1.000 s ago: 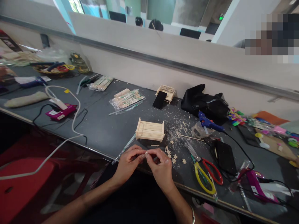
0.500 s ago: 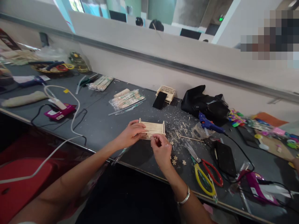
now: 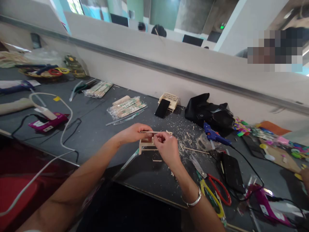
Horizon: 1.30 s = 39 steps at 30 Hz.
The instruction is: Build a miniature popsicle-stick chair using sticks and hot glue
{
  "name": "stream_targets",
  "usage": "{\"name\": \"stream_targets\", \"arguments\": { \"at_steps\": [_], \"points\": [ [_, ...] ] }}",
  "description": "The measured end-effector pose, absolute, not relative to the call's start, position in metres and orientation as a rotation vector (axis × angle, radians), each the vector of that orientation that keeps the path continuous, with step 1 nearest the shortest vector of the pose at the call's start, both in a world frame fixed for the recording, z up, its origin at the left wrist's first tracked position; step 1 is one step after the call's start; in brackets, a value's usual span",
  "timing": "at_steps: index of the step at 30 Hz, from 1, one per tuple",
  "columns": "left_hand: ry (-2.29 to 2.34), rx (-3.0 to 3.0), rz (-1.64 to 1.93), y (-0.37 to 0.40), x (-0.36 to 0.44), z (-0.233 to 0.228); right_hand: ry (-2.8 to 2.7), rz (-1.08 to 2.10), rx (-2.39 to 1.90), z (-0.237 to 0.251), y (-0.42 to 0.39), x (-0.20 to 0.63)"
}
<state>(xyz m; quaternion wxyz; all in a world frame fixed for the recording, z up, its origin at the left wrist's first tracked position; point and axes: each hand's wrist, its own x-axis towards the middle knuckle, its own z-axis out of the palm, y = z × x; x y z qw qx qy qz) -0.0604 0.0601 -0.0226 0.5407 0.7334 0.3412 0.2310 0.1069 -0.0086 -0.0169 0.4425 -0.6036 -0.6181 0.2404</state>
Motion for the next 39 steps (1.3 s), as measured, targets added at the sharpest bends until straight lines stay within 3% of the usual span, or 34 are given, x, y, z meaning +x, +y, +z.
{"name": "stream_targets", "arguments": {
  "at_steps": [39],
  "points": [
    [0.860, 1.713, 0.710, 0.065, -0.049, -0.025, -1.553, 0.581, -1.598, -0.022, 0.004, 0.105]
  ]
}}
